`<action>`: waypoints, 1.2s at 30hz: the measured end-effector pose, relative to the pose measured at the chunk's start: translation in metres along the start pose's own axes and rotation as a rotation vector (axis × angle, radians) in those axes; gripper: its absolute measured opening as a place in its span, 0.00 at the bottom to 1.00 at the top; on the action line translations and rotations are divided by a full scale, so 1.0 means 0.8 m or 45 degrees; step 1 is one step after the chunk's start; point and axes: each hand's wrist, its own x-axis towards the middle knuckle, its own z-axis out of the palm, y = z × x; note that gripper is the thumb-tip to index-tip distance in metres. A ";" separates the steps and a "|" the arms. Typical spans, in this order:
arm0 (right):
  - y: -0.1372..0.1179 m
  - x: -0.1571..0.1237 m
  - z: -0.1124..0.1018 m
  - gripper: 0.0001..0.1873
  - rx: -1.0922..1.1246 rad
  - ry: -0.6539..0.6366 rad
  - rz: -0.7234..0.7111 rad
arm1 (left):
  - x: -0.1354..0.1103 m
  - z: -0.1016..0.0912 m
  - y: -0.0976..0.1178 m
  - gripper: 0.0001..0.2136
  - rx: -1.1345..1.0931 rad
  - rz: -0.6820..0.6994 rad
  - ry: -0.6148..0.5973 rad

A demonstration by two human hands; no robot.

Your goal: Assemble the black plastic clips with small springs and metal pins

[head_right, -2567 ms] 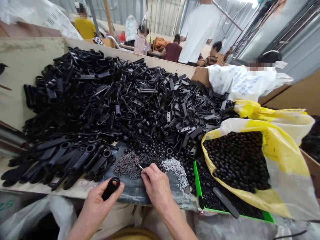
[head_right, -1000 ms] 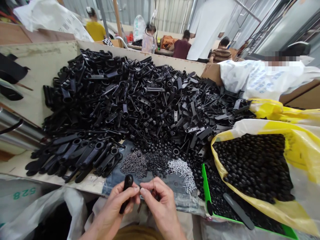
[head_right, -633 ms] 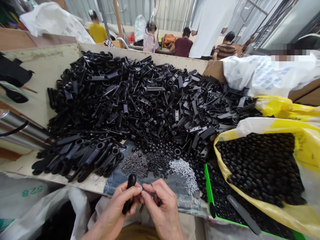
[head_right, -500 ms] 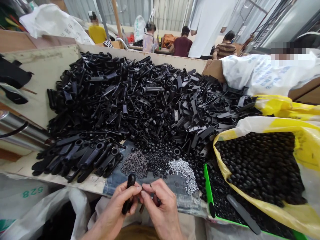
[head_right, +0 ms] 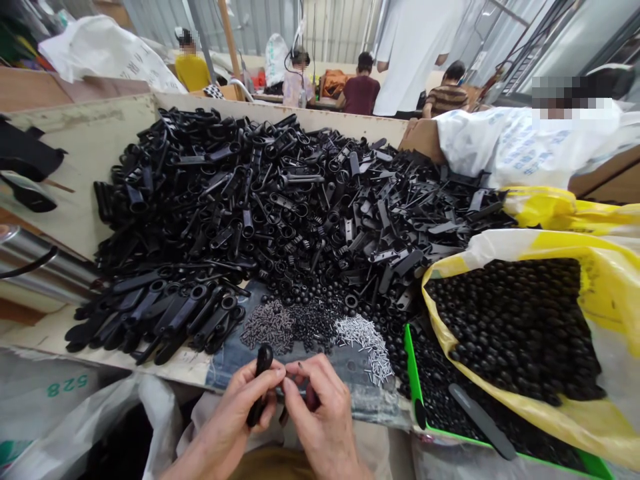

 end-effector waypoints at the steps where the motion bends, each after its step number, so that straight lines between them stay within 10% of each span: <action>1: 0.000 0.001 0.000 0.06 0.006 0.004 0.012 | -0.001 -0.001 0.000 0.18 0.010 -0.023 -0.016; 22: 0.001 0.024 -0.001 0.06 -0.248 -0.153 -0.414 | -0.017 -0.034 0.001 0.39 0.321 -0.103 0.040; 36: -0.004 0.012 0.008 0.12 -0.027 -0.147 -0.078 | -0.014 -0.028 0.007 0.20 0.567 0.152 0.031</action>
